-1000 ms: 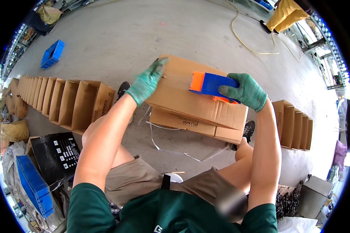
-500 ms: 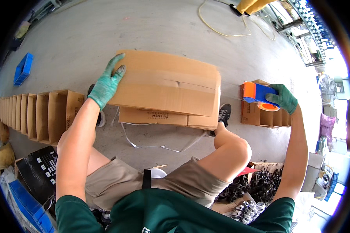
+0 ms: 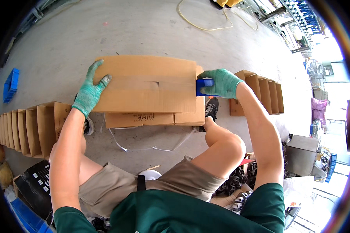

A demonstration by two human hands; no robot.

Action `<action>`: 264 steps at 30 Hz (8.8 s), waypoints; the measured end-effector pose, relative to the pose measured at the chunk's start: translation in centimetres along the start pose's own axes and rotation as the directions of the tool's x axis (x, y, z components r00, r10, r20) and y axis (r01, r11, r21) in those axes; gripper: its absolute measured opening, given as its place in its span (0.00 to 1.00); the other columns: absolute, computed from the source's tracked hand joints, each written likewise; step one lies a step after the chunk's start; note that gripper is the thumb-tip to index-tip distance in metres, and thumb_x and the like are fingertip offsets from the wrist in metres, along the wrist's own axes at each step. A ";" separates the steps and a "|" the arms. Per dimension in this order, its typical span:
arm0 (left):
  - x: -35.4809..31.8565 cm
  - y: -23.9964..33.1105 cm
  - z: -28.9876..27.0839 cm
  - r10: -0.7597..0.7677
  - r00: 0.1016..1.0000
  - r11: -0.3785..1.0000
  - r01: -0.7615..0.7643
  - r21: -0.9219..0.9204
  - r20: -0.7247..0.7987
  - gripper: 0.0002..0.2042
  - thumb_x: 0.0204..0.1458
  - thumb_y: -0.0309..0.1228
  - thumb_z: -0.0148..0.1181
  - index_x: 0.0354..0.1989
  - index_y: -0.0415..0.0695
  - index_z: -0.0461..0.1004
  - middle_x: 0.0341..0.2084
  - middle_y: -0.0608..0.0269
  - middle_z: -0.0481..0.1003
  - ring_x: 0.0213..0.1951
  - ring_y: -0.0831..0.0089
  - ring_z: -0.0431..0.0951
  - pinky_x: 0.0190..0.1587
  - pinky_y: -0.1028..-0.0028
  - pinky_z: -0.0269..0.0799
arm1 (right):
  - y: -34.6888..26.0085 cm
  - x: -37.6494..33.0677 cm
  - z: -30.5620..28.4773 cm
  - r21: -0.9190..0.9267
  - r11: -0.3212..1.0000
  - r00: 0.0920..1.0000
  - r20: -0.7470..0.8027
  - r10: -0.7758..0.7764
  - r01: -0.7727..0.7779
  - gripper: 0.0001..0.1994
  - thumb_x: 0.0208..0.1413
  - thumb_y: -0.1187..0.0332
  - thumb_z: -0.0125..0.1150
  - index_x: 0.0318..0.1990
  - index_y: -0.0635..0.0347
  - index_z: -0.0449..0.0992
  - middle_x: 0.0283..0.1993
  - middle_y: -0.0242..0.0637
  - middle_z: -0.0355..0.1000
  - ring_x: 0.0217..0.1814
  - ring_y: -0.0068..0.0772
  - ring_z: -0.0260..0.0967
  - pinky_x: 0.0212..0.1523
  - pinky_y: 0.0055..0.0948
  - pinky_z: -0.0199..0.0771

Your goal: The person sits on the floor and repeatedly folds and seals cardboard boxes using a handheld tape dispenser. They pick up a flat box, fold the flaps, apply tape to the seams, and then place the sealed box aside to repeat the process with the next one.

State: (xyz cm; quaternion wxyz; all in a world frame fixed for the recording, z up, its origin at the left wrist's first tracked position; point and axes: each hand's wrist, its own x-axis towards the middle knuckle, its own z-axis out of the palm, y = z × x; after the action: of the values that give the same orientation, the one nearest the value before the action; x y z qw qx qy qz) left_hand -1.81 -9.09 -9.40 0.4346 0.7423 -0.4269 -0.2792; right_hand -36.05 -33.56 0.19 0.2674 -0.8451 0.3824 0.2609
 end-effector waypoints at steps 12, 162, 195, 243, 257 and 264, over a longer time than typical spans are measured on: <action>0.4 -0.1 0.1 0.064 0.997 0.944 -0.048 0.326 -0.039 0.37 0.54 0.48 0.67 0.69 0.52 0.57 0.65 0.50 0.64 0.66 0.58 0.63 0.67 0.63 0.60 | -1.7 6.1 12.5 -0.669 0.742 0.991 0.121 0.053 0.042 0.13 0.59 0.63 0.57 0.46 0.56 0.80 0.47 0.40 0.80 0.51 0.42 0.76 0.48 0.35 0.76; 2.2 -7.9 -8.7 -0.297 0.926 0.941 0.243 -0.236 -0.234 0.23 0.50 0.17 0.53 0.57 0.42 0.72 0.46 0.65 0.77 0.44 0.74 0.75 0.50 0.72 0.71 | -7.1 2.5 7.0 -0.187 0.950 0.362 -0.892 -0.271 0.252 0.26 0.49 0.75 0.60 0.59 0.54 0.67 0.74 0.43 0.53 0.74 0.68 0.48 0.67 0.68 0.55; -0.5 -2.3 -1.9 0.180 0.975 0.984 -0.180 0.006 -0.129 0.44 0.48 0.34 0.75 0.71 0.45 0.51 0.61 0.52 0.63 0.53 0.63 0.71 0.56 0.67 0.73 | -5.2 3.0 5.1 0.885 0.140 0.866 -0.463 0.189 0.443 0.22 0.60 0.53 0.60 0.58 0.50 0.70 0.68 0.36 0.61 0.71 0.30 0.54 0.63 0.42 0.59; -0.1 -3.4 -0.7 0.191 0.978 0.972 -0.178 0.152 -0.078 0.25 0.63 0.23 0.47 0.70 0.50 0.59 0.63 0.45 0.64 0.64 0.53 0.65 0.67 0.64 0.58 | -6.6 3.0 2.1 0.667 0.282 0.713 -0.693 -0.105 0.690 0.17 0.59 0.62 0.62 0.49 0.66 0.80 0.39 0.36 0.77 0.39 0.23 0.73 0.42 0.25 0.77; -2.3 6.6 2.4 -0.269 0.926 0.769 0.371 -0.520 0.263 0.21 0.65 0.50 0.49 0.49 0.42 0.70 0.36 0.59 0.77 0.28 0.67 0.80 0.26 0.69 0.76 | -4.4 4.0 2.9 0.681 0.535 0.865 -0.359 -0.351 0.499 0.33 0.48 0.36 0.68 0.33 0.64 0.76 0.24 0.30 0.70 0.23 0.18 0.69 0.22 0.19 0.69; -2.7 8.8 5.4 -0.275 0.844 0.548 0.531 -0.646 0.460 0.24 0.66 0.54 0.44 0.46 0.42 0.71 0.34 0.59 0.77 0.28 0.69 0.80 0.23 0.74 0.74 | -4.2 4.1 3.0 0.700 0.516 0.867 -0.351 -0.353 0.494 0.33 0.45 0.35 0.70 0.32 0.63 0.76 0.24 0.29 0.69 0.22 0.17 0.69 0.21 0.18 0.69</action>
State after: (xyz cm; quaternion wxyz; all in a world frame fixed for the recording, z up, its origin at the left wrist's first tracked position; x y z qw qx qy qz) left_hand -10.80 -11.21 -4.07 0.5534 0.5189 -0.1485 -0.6344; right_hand -31.11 -31.34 -3.57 0.6249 -0.7332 0.2584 -0.0718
